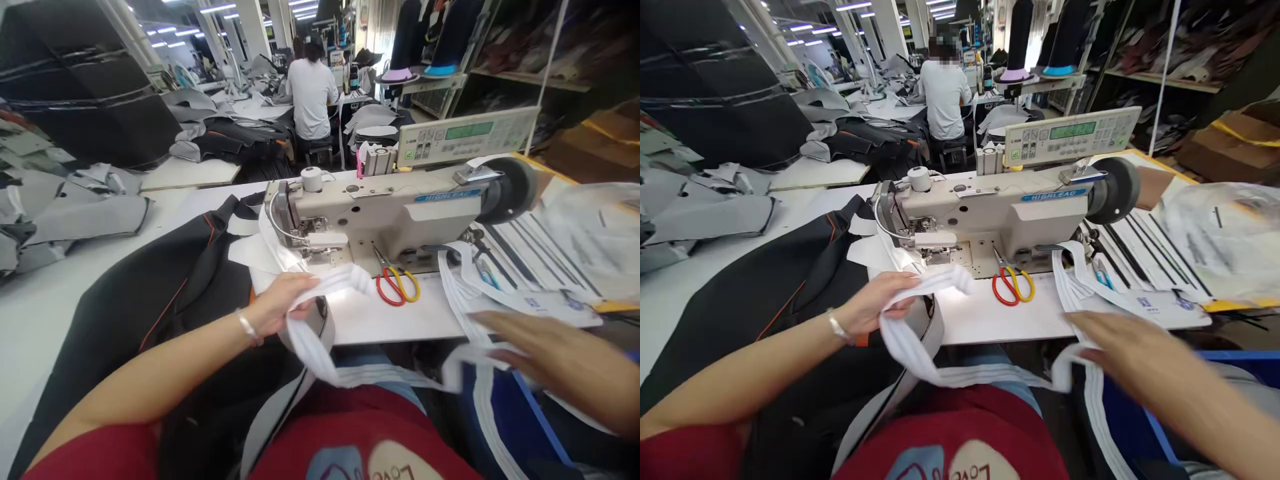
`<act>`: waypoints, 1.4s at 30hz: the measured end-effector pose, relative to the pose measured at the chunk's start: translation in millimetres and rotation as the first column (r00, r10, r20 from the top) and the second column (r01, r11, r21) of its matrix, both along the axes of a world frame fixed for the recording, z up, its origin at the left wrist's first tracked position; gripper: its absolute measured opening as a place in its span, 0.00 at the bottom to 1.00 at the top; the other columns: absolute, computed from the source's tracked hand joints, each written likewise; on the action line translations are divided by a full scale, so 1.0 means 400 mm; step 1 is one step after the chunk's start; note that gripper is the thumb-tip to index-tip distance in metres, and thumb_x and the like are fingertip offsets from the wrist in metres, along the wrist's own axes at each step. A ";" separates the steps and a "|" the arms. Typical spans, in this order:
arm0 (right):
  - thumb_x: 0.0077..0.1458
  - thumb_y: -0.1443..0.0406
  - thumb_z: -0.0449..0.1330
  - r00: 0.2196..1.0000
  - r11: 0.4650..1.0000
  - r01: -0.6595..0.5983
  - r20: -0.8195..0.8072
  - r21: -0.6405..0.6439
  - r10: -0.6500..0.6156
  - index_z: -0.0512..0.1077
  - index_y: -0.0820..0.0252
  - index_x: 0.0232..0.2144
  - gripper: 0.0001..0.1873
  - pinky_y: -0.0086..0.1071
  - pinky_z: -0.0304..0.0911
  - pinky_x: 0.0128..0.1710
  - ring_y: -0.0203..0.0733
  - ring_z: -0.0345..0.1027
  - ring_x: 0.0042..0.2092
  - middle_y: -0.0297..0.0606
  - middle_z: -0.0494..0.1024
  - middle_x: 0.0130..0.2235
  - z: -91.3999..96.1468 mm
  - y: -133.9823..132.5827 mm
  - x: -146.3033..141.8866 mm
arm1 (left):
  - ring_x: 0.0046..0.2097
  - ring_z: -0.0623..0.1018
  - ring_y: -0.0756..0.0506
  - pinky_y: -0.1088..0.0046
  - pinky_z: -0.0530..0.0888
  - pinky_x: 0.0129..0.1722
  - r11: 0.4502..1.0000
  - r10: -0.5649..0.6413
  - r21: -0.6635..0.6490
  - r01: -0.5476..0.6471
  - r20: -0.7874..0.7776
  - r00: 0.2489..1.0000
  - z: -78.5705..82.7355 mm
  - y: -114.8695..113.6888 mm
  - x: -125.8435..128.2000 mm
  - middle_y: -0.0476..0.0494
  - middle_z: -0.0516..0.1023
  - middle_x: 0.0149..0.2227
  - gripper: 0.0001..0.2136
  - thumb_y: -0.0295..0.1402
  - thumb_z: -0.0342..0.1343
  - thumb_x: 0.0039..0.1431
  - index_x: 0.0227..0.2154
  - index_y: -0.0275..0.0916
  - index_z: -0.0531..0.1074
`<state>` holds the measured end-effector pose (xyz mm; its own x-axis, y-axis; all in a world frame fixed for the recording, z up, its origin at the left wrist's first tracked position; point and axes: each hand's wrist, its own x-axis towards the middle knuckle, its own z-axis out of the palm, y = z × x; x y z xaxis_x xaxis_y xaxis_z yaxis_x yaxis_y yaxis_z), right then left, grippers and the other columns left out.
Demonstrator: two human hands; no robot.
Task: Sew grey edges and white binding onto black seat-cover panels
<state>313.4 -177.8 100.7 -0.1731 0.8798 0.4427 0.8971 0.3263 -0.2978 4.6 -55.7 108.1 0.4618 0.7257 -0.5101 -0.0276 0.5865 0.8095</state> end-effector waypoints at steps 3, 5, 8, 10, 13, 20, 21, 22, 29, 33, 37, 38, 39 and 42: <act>0.53 0.62 0.52 0.948 0.920 -0.318 -0.056 -0.228 0.313 0.60 0.53 0.49 0.19 0.31 0.63 0.42 0.38 0.67 0.40 0.39 0.71 0.43 -0.001 0.050 -0.115 | 0.14 0.57 0.59 0.84 0.48 0.11 0.999 0.001 -0.045 0.001 0.037 0.999 -0.041 0.006 0.078 0.54 0.58 0.14 0.08 0.28 0.56 0.46 0.20 0.34 0.61; 0.53 0.65 0.51 0.936 0.934 -0.318 -0.212 -0.163 0.282 0.57 0.56 0.50 0.21 0.35 0.63 0.43 0.38 0.68 0.37 0.42 0.69 0.45 -0.042 0.114 -0.204 | 0.15 0.58 0.58 0.84 0.49 0.11 0.998 0.031 -0.057 -0.028 0.038 0.999 -0.067 0.010 0.104 0.54 0.58 0.14 0.07 0.28 0.55 0.46 0.20 0.33 0.61; 0.50 0.71 0.50 0.861 0.917 -0.361 -0.439 -0.172 0.257 0.57 0.60 0.49 0.22 0.32 0.66 0.36 0.34 0.68 0.31 0.44 0.67 0.45 -0.146 0.205 -0.308 | 0.17 0.61 0.56 0.84 0.53 0.13 0.998 0.062 -0.037 -0.060 0.055 0.997 -0.093 0.007 0.110 0.52 0.61 0.15 0.05 0.28 0.54 0.46 0.21 0.32 0.64; 0.48 0.72 0.49 0.841 0.945 -0.303 -0.501 -0.123 0.204 0.59 0.61 0.46 0.20 0.34 0.65 0.38 0.37 0.67 0.36 0.45 0.67 0.46 -0.216 0.248 -0.344 | 0.18 0.62 0.56 0.83 0.56 0.14 0.997 0.073 -0.026 -0.072 0.064 0.995 -0.098 0.001 0.101 0.51 0.62 0.16 0.05 0.28 0.54 0.47 0.22 0.31 0.65; 0.48 0.72 0.48 0.819 0.970 -0.243 -0.539 -0.012 0.198 0.65 0.61 0.39 0.14 0.38 0.61 0.45 0.40 0.63 0.45 0.44 0.68 0.44 -0.292 0.302 -0.351 | 0.18 0.63 0.56 0.82 0.60 0.16 0.998 0.058 -0.030 -0.057 0.051 0.997 -0.093 -0.008 0.085 0.50 0.64 0.17 0.06 0.30 0.54 0.47 0.23 0.31 0.65; 0.47 0.72 0.46 0.828 0.966 -0.235 -0.543 -0.110 0.140 0.70 0.61 0.29 0.12 0.33 0.58 0.42 0.39 0.63 0.41 0.41 0.70 0.39 -0.365 0.421 -0.284 | 0.18 0.63 0.56 0.82 0.61 0.17 0.999 0.017 -0.031 -0.018 -0.033 0.999 -0.075 -0.020 0.058 0.50 0.64 0.18 0.09 0.33 0.54 0.49 0.28 0.31 0.67; 0.46 0.72 0.46 0.838 0.963 -0.226 -0.533 -0.149 0.114 0.70 0.61 0.28 0.12 0.32 0.58 0.40 0.38 0.63 0.40 0.41 0.69 0.39 -0.367 0.432 -0.279 | 0.19 0.63 0.56 0.81 0.62 0.17 1.000 -0.004 -0.019 0.003 -0.057 0.998 -0.072 -0.020 0.055 0.50 0.65 0.19 0.10 0.34 0.54 0.49 0.29 0.31 0.67; 0.46 0.71 0.47 0.848 0.959 -0.209 -0.524 -0.194 0.079 0.69 0.61 0.27 0.11 0.31 0.58 0.38 0.38 0.63 0.39 0.39 0.69 0.39 -0.368 0.442 -0.277 | 0.19 0.64 0.55 0.80 0.63 0.18 0.999 -0.048 0.003 0.049 -0.092 0.995 -0.068 -0.018 0.052 0.50 0.65 0.19 0.10 0.35 0.53 0.50 0.31 0.32 0.67; 0.50 0.68 0.47 0.972 0.971 0.020 -0.222 -0.237 -0.075 0.65 0.60 0.30 0.07 0.31 0.51 0.33 0.40 0.58 0.34 0.37 0.68 0.33 -0.338 0.475 -0.340 | 0.32 0.69 0.48 0.71 0.66 0.36 0.455 0.056 0.509 0.730 -0.835 0.547 -0.095 0.091 0.057 0.45 0.70 0.25 0.16 0.37 0.39 0.57 0.24 0.34 0.68; 0.54 0.69 0.44 0.984 0.977 -0.168 0.031 -0.131 0.174 0.65 0.60 0.23 0.12 0.33 0.47 0.36 0.43 0.55 0.41 0.41 0.68 0.35 -0.349 0.498 -0.384 | 0.36 0.71 0.43 0.68 0.66 0.38 0.203 0.249 0.176 0.963 -0.961 0.123 -0.164 0.191 0.079 0.38 0.72 0.26 0.14 0.34 0.43 0.53 0.23 0.32 0.70; 0.55 0.69 0.44 0.994 0.985 -0.101 0.031 -0.138 0.106 0.67 0.61 0.30 0.11 0.33 0.46 0.37 0.41 0.55 0.40 0.41 0.69 0.37 -0.369 0.523 -0.401 | 0.35 0.73 0.41 0.72 0.67 0.33 0.260 0.078 -0.084 0.962 -0.991 -0.107 -0.192 0.256 0.063 0.36 0.74 0.28 0.17 0.42 0.50 0.43 0.26 0.30 0.72; 0.56 0.69 0.44 0.991 0.981 -0.117 0.042 -0.152 0.125 0.67 0.61 0.31 0.11 0.33 0.45 0.37 0.41 0.55 0.39 0.41 0.69 0.37 -0.373 0.525 -0.401 | 0.34 0.73 0.42 0.73 0.67 0.30 0.302 0.032 -0.121 0.945 -0.990 -0.137 -0.194 0.267 0.052 0.36 0.74 0.29 0.19 0.43 0.51 0.41 0.28 0.30 0.72; 0.56 0.69 0.44 0.986 0.976 -0.142 0.062 -0.165 0.154 0.67 0.61 0.31 0.12 0.33 0.45 0.37 0.41 0.56 0.38 0.40 0.69 0.36 -0.376 0.526 -0.401 | 0.33 0.73 0.43 0.75 0.67 0.27 0.346 -0.006 -0.152 0.926 -0.987 -0.160 -0.195 0.275 0.040 0.37 0.75 0.30 0.20 0.44 0.51 0.40 0.29 0.30 0.72; 0.56 0.70 0.44 0.970 0.968 -0.184 0.126 -0.169 0.207 0.66 0.62 0.34 0.11 0.34 0.44 0.36 0.41 0.56 0.37 0.40 0.70 0.34 -0.381 0.517 -0.399 | 0.30 0.73 0.45 0.77 0.65 0.23 0.460 -0.039 -0.171 0.871 -0.984 -0.173 -0.211 0.296 0.007 0.39 0.75 0.30 0.22 0.44 0.52 0.38 0.32 0.31 0.71</act>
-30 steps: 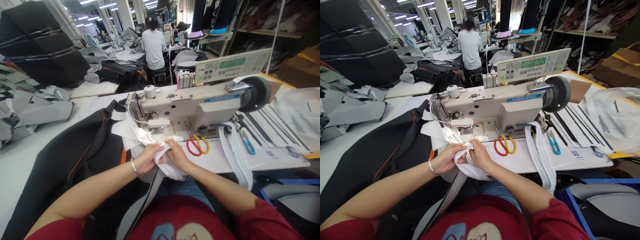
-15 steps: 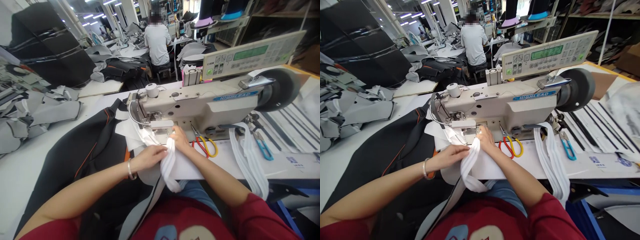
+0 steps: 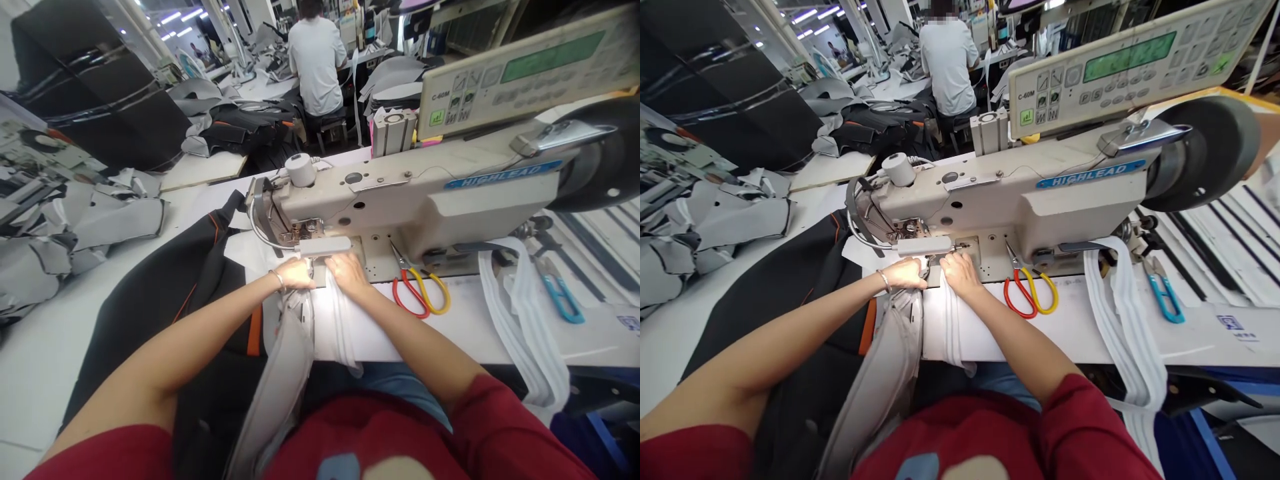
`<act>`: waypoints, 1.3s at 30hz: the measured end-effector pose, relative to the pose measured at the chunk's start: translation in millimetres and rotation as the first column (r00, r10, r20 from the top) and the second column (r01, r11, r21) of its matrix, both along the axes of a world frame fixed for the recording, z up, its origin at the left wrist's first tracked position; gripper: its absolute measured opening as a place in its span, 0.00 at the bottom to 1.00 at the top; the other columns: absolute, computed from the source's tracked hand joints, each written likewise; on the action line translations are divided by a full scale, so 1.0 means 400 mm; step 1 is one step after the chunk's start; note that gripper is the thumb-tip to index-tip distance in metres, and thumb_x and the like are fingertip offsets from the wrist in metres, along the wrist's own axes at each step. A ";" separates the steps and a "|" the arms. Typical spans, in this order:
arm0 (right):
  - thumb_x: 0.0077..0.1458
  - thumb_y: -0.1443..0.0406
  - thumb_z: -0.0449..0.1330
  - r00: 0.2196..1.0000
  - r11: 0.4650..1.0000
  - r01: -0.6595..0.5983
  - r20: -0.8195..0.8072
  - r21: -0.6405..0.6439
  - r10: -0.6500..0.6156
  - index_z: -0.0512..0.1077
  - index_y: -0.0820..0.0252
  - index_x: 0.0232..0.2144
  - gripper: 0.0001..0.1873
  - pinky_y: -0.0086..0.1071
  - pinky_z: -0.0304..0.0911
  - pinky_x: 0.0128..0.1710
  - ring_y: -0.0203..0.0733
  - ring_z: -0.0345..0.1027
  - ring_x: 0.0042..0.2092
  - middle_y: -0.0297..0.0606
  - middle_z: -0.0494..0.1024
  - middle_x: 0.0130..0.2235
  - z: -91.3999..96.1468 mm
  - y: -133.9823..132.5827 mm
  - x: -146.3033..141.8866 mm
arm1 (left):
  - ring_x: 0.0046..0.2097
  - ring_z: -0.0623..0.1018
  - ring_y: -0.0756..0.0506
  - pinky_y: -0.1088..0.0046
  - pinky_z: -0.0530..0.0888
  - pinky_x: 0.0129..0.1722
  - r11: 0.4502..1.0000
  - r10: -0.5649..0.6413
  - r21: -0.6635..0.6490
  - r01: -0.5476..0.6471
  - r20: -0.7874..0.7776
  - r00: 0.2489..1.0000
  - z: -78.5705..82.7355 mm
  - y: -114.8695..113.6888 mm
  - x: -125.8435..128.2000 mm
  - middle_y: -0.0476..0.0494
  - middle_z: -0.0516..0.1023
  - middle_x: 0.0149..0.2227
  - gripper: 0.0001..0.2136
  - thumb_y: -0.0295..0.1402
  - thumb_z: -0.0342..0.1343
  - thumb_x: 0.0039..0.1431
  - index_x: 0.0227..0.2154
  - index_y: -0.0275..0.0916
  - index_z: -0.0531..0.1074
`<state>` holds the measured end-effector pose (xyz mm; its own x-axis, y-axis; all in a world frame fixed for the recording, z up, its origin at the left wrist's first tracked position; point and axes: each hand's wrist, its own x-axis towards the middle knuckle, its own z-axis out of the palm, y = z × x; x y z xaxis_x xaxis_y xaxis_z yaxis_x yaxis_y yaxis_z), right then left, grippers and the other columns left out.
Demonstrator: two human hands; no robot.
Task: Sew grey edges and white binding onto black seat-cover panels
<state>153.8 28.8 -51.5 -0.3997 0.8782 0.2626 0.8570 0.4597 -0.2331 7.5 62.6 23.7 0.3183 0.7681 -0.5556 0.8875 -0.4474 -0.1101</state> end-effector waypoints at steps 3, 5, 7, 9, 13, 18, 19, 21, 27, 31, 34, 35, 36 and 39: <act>0.56 0.72 0.43 1.000 0.999 0.008 0.005 0.039 -0.008 0.65 0.63 0.35 0.11 0.35 0.43 0.34 0.42 0.55 0.35 0.41 0.69 0.31 0.000 -0.013 -0.001 | 0.29 0.73 0.46 0.77 0.63 0.22 0.997 0.068 0.026 -0.068 0.019 0.998 -0.026 0.012 -0.015 0.40 0.74 0.28 0.21 0.45 0.52 0.36 0.31 0.33 0.71; 0.55 0.72 0.43 0.999 0.998 -0.039 0.019 0.055 0.038 0.66 0.63 0.31 0.12 0.36 0.42 0.34 0.42 0.55 0.34 0.41 0.69 0.30 0.000 -0.017 -0.001 | 0.29 0.73 0.45 0.76 0.63 0.22 0.996 0.085 0.032 -0.085 0.025 0.996 -0.037 0.013 -0.016 0.40 0.74 0.27 0.20 0.45 0.52 0.36 0.29 0.33 0.71; 0.55 0.71 0.43 0.996 0.995 -0.084 0.038 0.056 0.082 0.67 0.64 0.28 0.12 0.36 0.42 0.33 0.41 0.55 0.33 0.42 0.69 0.29 -0.002 -0.015 -0.002 | 0.29 0.72 0.44 0.74 0.64 0.24 0.995 0.080 0.049 -0.083 0.044 0.996 -0.039 0.005 -0.014 0.40 0.74 0.26 0.17 0.43 0.52 0.38 0.27 0.33 0.71; 0.55 0.70 0.44 0.997 0.996 -0.071 0.036 0.049 0.069 0.68 0.64 0.28 0.12 0.36 0.42 0.33 0.41 0.56 0.33 0.43 0.69 0.29 -0.007 -0.010 -0.005 | 0.31 0.72 0.44 0.73 0.65 0.27 0.994 0.027 0.102 -0.041 0.132 0.991 -0.033 -0.009 -0.013 0.41 0.73 0.28 0.15 0.39 0.51 0.41 0.30 0.34 0.69; 0.55 0.66 0.45 0.998 0.999 0.043 -0.050 -0.014 -0.044 0.69 0.62 0.33 0.13 0.36 0.42 0.35 0.40 0.57 0.31 0.40 0.70 0.27 -0.012 -0.003 -0.015 | 0.38 0.71 0.46 0.72 0.66 0.36 0.969 -0.209 0.203 0.138 0.385 0.899 -0.019 -0.037 -0.017 0.43 0.72 0.35 0.15 0.34 0.48 0.48 0.41 0.36 0.63; 0.56 0.68 0.43 0.985 0.987 0.104 -0.125 -0.125 -0.120 0.70 0.57 0.34 0.15 0.33 0.41 0.35 0.37 0.59 0.31 0.36 0.70 0.27 -0.003 -0.010 -0.020 | 0.38 0.71 0.45 0.72 0.66 0.36 0.938 -0.287 0.280 0.205 0.294 0.912 -0.022 -0.035 -0.011 0.44 0.73 0.34 0.11 0.32 0.46 0.51 0.37 0.39 0.67; 0.55 0.68 0.44 0.983 0.983 0.111 -0.128 -0.145 -0.130 0.70 0.57 0.34 0.15 0.33 0.42 0.35 0.37 0.59 0.31 0.36 0.70 0.27 -0.002 -0.012 -0.019 | 0.37 0.72 0.45 0.72 0.66 0.36 0.938 -0.277 0.285 0.196 0.278 0.920 -0.024 -0.030 -0.008 0.44 0.73 0.34 0.10 0.31 0.46 0.52 0.37 0.39 0.68; 0.54 0.69 0.44 0.983 0.977 0.119 -0.117 -0.176 -0.141 0.71 0.56 0.33 0.15 0.33 0.42 0.35 0.37 0.59 0.30 0.35 0.70 0.27 -0.003 -0.014 -0.019 | 0.37 0.72 0.46 0.73 0.66 0.35 0.944 -0.266 0.267 0.194 0.271 0.925 -0.032 -0.019 -0.004 0.44 0.74 0.35 0.11 0.31 0.45 0.53 0.36 0.39 0.70; 0.55 0.68 0.44 0.982 0.984 0.162 -0.091 -0.069 -0.168 0.66 0.57 0.43 0.16 0.34 0.43 0.35 0.39 0.58 0.33 0.41 0.69 0.34 0.005 -0.027 -0.014 | 0.36 0.72 0.47 0.75 0.65 0.35 0.964 -0.239 0.201 0.175 0.359 0.902 -0.063 0.004 -0.016 0.44 0.74 0.35 0.12 0.31 0.44 0.54 0.32 0.39 0.73; 0.58 0.68 0.41 0.985 0.986 -0.077 -0.144 0.148 0.098 0.67 0.58 0.39 0.16 0.33 0.43 0.34 0.39 0.57 0.36 0.42 0.68 0.41 0.006 -0.040 -0.002 | 0.35 0.72 0.48 0.75 0.64 0.35 0.980 -0.156 0.179 0.083 0.447 0.881 -0.073 0.007 -0.032 0.45 0.75 0.33 0.12 0.31 0.45 0.52 0.30 0.38 0.74; 0.58 0.70 0.41 0.953 0.959 -0.230 -0.158 0.166 0.256 0.69 0.59 0.29 0.17 0.32 0.43 0.33 0.36 0.57 0.33 0.38 0.71 0.37 -0.012 -0.040 0.002 | 0.34 0.71 0.48 0.76 0.64 0.35 0.994 -0.021 0.100 -0.035 0.516 0.856 -0.067 0.003 -0.043 0.47 0.74 0.32 0.11 0.36 0.49 0.49 0.31 0.38 0.73; 0.58 0.70 0.41 0.956 0.965 -0.209 -0.173 0.156 0.235 0.69 0.60 0.28 0.17 0.32 0.43 0.33 0.36 0.58 0.34 0.38 0.71 0.37 -0.020 -0.038 0.001 | 0.34 0.71 0.48 0.76 0.65 0.34 0.994 0.028 0.074 -0.076 0.514 0.857 -0.064 0.000 -0.047 0.47 0.73 0.32 0.13 0.38 0.51 0.46 0.33 0.38 0.72; 0.58 0.70 0.42 0.963 0.975 -0.171 -0.184 0.144 0.196 0.69 0.60 0.28 0.16 0.32 0.44 0.34 0.36 0.58 0.35 0.39 0.71 0.39 -0.027 -0.036 0.000 | 0.35 0.71 0.47 0.76 0.65 0.33 0.992 0.063 0.059 -0.107 0.499 0.864 -0.060 -0.004 -0.049 0.47 0.73 0.32 0.17 0.41 0.54 0.41 0.35 0.37 0.71; 0.56 0.70 0.46 0.983 0.993 -0.086 -0.154 0.080 0.098 0.70 0.61 0.29 0.12 0.32 0.45 0.35 0.39 0.57 0.38 0.40 0.70 0.42 -0.040 -0.028 -0.006 | 0.36 0.69 0.44 0.74 0.65 0.32 0.990 0.078 0.079 -0.120 0.404 0.911 -0.050 -0.014 -0.049 0.45 0.71 0.32 0.25 0.44 0.58 0.32 0.35 0.34 0.70</act>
<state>151.4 17.6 -67.5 -0.4262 0.8159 0.3908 0.7656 0.5554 -0.3246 -12.0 57.0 3.8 0.4164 0.8521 -0.3170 0.9061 -0.3599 0.2226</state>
